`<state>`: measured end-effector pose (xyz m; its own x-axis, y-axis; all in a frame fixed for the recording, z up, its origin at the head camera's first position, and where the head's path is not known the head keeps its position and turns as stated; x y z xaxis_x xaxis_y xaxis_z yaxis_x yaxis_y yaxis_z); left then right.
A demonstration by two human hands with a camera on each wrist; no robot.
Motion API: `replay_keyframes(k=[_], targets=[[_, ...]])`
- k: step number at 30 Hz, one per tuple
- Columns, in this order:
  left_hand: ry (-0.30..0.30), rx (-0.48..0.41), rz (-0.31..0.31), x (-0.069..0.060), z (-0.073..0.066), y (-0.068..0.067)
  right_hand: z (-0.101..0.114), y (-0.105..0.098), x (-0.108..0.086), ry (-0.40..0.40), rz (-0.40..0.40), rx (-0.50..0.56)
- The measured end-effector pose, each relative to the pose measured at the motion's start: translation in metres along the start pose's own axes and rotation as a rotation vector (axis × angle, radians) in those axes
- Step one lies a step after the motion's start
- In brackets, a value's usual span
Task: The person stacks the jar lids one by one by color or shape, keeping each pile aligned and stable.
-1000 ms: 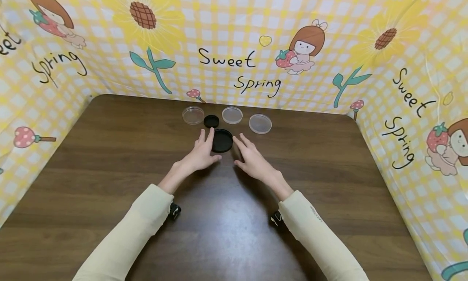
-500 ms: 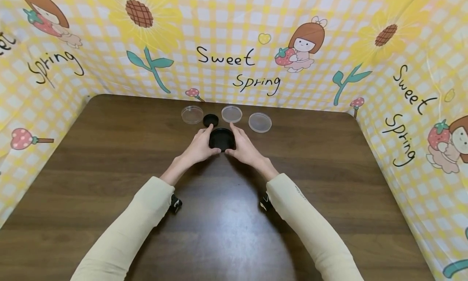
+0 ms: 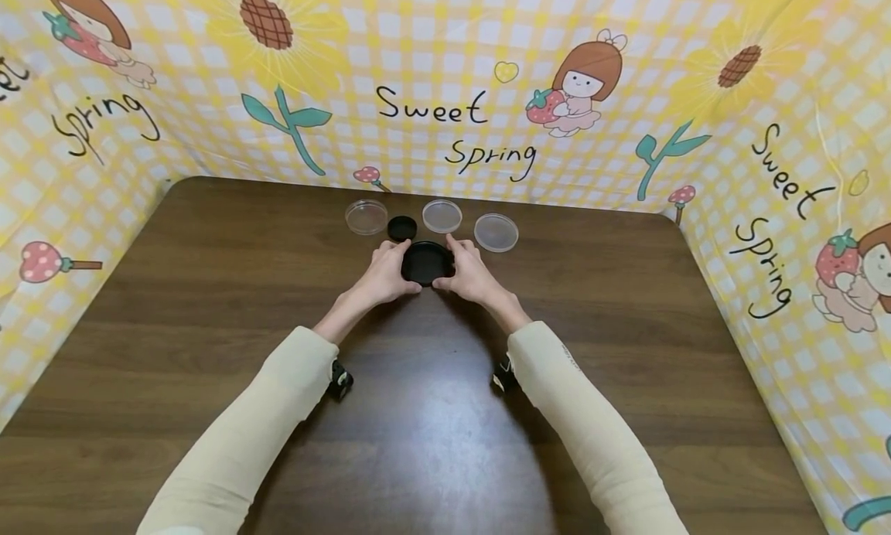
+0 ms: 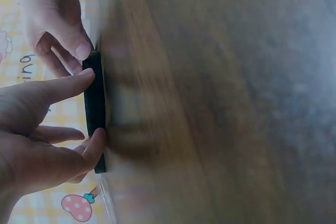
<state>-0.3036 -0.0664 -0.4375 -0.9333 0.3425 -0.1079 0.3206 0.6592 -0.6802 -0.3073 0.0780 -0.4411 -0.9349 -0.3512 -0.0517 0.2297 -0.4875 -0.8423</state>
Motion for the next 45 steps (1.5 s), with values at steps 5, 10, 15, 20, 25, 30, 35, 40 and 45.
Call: replay_keyframes(k=[5, 10, 15, 20, 25, 30, 35, 40, 45], targets=[[-0.014, -0.011, 0.001, 0.003, 0.001, -0.001, 0.001, 0.000, 0.004, -0.011, 0.022, 0.005], [-0.043, -0.054, -0.005, 0.004, 0.004, -0.002, 0.002, 0.000, 0.005, -0.010, 0.072, -0.021], [-0.023, -0.088, -0.022, 0.004, 0.006, -0.004, 0.001, -0.001, 0.007, -0.007, 0.101, -0.017], [0.000, -0.091, -0.036, 0.003, 0.006, -0.005, 0.001, 0.000, 0.007, -0.022, 0.110, -0.009], [0.009, -0.126, -0.035, 0.001, 0.006, -0.004, 0.000, -0.002, 0.003, -0.038, 0.093, 0.009], [0.041, -0.102, -0.050, -0.002, -0.001, -0.004, 0.002, -0.007, -0.002, -0.046, 0.084, 0.014], [0.073, -0.067, -0.053, -0.008, -0.011, -0.001, 0.003, -0.011, -0.010, -0.043, 0.097, 0.002], [0.080, -0.076, -0.034, -0.014, -0.020, 0.004, 0.003, -0.016, -0.022, -0.060, 0.110, -0.010], [0.079, -0.080, -0.014, -0.018, -0.026, 0.011, 0.000, -0.018, -0.036, -0.056, 0.123, 0.058]])
Point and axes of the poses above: each hand's wrist, its own x-axis towards the middle knuckle, its own y-axis out of the palm, z = x × y, the point moved 6 cm from there along x, towards the middle knuckle, and after that the axes turned 8 degrees about -x, right-handed, at the moved point
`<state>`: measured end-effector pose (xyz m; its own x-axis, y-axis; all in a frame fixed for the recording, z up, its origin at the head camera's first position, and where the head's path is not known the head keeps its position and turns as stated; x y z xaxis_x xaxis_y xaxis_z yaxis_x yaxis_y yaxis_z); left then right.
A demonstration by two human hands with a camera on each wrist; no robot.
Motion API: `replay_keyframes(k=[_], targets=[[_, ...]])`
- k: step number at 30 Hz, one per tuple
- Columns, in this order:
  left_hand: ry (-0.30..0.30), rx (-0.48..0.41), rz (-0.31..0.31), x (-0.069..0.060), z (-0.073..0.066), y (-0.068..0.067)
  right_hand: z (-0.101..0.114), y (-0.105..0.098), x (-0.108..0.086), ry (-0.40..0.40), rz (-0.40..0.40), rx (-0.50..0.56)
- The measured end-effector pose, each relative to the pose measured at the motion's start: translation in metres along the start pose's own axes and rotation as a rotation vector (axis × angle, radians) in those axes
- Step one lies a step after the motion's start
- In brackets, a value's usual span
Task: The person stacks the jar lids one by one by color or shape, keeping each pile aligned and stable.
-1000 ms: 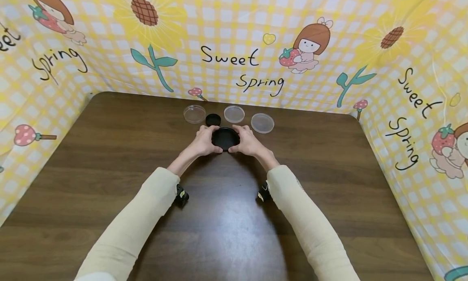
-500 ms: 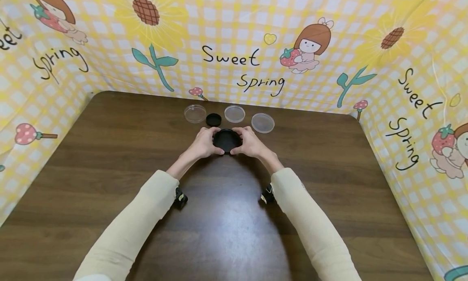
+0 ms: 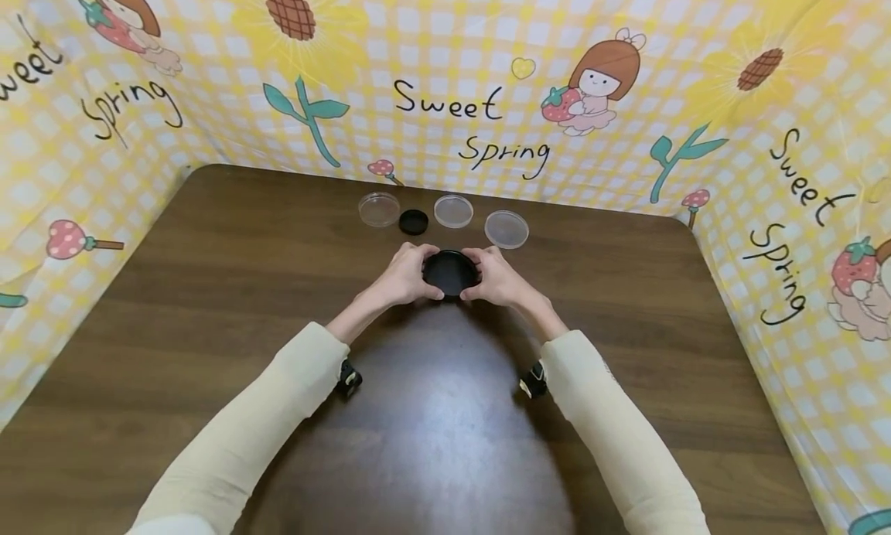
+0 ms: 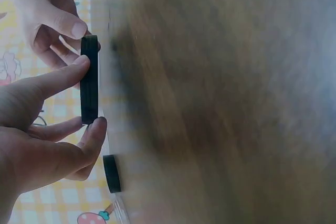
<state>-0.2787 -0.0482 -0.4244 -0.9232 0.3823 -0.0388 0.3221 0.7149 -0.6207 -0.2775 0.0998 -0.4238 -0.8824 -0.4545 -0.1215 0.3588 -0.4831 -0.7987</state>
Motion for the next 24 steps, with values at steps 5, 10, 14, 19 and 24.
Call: replay_keyframes(k=[5, 10, 14, 19, 24], targets=[[0.017, -0.005, 0.039, -0.005, -0.009, 0.012, -0.007, -0.001, -0.017, 0.011, 0.010, 0.068], [0.025, -0.015, 0.050, -0.016, -0.014, 0.019, -0.007, 0.001, -0.034, 0.007, -0.012, 0.067], [0.054, -0.001, 0.057, -0.020, -0.021, 0.023, -0.004, -0.001, -0.046, 0.016, -0.040, 0.030], [0.065, -0.004, 0.061, -0.023, -0.024, 0.029, -0.004, -0.003, -0.056, 0.007, -0.055, -0.005], [0.060, -0.007, 0.063, -0.027, -0.024, 0.033, -0.006, -0.001, -0.059, 0.010, -0.066, -0.016]])
Point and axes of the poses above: each hand's wrist, its own x-axis towards the middle knuckle, its own y-axis out of the palm, z = x × y, the point moved 6 cm from there along x, towards the middle knuckle, and after that the axes turned 8 degrees about -x, right-handed, at the moved point
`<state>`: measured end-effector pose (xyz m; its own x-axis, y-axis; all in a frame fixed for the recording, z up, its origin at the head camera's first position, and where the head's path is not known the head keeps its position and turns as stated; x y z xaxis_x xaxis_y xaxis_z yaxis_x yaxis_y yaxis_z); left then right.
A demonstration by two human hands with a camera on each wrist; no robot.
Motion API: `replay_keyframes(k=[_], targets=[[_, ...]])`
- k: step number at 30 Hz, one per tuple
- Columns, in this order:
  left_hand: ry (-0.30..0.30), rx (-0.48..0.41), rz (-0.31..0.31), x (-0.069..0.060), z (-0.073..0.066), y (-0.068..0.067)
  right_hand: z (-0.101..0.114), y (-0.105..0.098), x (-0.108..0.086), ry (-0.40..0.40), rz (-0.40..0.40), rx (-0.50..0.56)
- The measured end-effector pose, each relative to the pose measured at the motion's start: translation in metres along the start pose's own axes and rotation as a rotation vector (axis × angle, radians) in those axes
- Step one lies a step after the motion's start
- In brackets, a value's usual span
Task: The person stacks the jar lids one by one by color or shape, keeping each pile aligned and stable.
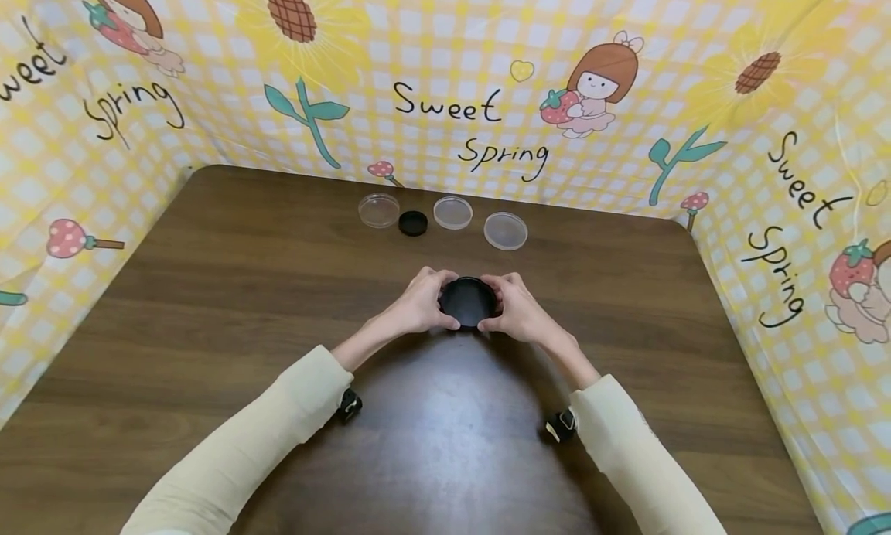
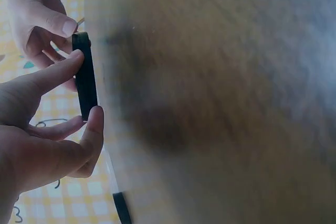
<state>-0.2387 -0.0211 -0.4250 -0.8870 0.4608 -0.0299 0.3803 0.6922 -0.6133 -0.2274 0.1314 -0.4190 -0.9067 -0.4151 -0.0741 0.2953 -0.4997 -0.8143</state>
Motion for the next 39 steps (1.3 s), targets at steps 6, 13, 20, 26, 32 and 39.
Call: replay_keyframes(k=[6, 13, 20, 26, 32, 39], targets=[[-0.030, 0.005, 0.006, -0.001, 0.004, 0.006, -0.002, 0.005, -0.001, -0.005, -0.013, 0.012], [-0.038, 0.011, 0.015, -0.003, 0.005, 0.008, -0.002, 0.009, -0.003, -0.007, 0.004, 0.038], [-0.059, 0.010, 0.025, -0.003, 0.007, 0.009, -0.002, 0.010, -0.003, 0.003, 0.019, 0.030], [-0.061, 0.013, 0.027, -0.002, 0.008, 0.011, 0.000, 0.009, -0.004, -0.001, 0.007, -0.043], [-0.066, 0.012, 0.033, -0.001, 0.006, 0.013, -0.002, 0.011, -0.005, 0.000, 0.001, -0.070], [-0.074, 0.013, 0.043, 0.000, 0.006, 0.013, -0.005, 0.012, -0.006, 0.005, 0.004, -0.041]])
Point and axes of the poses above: each hand's wrist, its own x-axis towards the middle knuckle, its own y-axis out of the palm, z = x × y, the point moved 6 cm from there along x, towards the middle knuckle, and after that the axes turned 8 degrees about -x, right-handed, at the moved point
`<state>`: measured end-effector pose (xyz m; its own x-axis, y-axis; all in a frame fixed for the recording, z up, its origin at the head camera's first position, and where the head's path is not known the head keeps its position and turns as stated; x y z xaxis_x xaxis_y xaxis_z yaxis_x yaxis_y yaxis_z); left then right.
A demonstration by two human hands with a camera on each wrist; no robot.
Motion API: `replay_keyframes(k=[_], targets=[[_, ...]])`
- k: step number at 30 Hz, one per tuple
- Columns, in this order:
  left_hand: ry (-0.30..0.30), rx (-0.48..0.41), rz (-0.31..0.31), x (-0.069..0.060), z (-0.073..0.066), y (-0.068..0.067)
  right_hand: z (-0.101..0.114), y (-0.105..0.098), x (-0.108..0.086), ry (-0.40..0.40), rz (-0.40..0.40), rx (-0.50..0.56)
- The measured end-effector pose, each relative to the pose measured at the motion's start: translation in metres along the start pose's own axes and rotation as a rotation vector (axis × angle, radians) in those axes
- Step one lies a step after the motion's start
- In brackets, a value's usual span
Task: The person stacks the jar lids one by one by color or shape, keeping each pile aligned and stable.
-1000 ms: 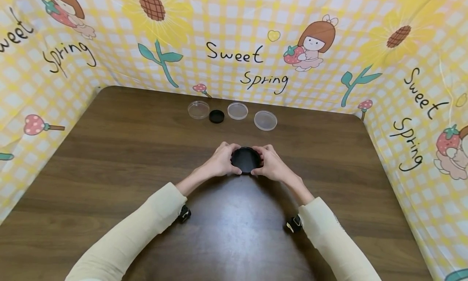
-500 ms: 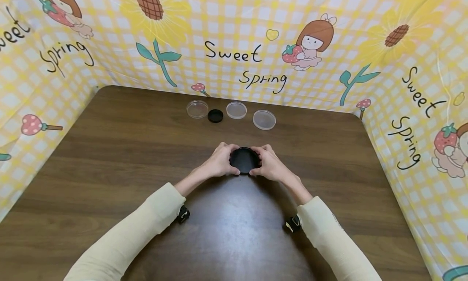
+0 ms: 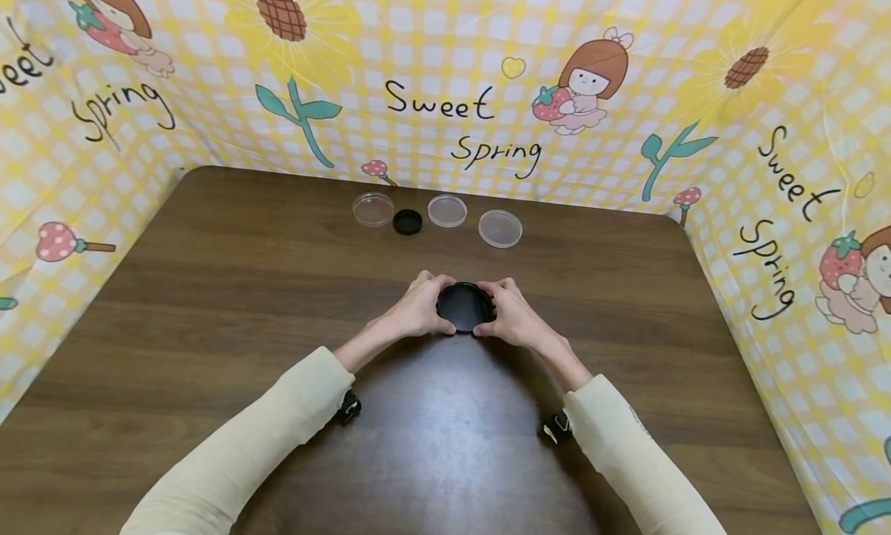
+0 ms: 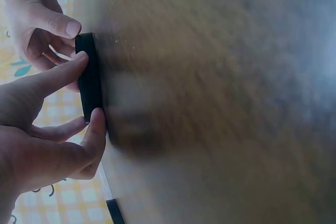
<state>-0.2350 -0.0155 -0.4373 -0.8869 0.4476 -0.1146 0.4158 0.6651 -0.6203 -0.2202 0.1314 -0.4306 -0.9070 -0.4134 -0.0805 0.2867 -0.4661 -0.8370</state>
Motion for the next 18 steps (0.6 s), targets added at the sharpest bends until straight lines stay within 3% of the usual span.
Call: replay_keyframes(k=[10, 18], targets=[[-0.036, -0.026, 0.025, 0.0009, 0.0067, 0.0007, -0.0054, 0.0019, 0.0011, 0.000, 0.029, 0.083], [-0.014, -0.058, 0.032, 0.0020, 0.0076, 0.0017, -0.0094, -0.0003, 0.0015, -0.024, 0.055, 0.149]])
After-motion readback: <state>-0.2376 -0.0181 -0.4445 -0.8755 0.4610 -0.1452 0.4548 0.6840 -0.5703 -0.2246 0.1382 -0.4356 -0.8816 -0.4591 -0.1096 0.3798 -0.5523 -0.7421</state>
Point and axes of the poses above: each hand's wrist, its own x-axis towards the middle knuckle, its own y-axis out of the palm, z = x × y, the point moved 6 cm from there along x, towards the middle knuckle, and after that the axes turned 8 degrees about -x, right-handed, at the moved point
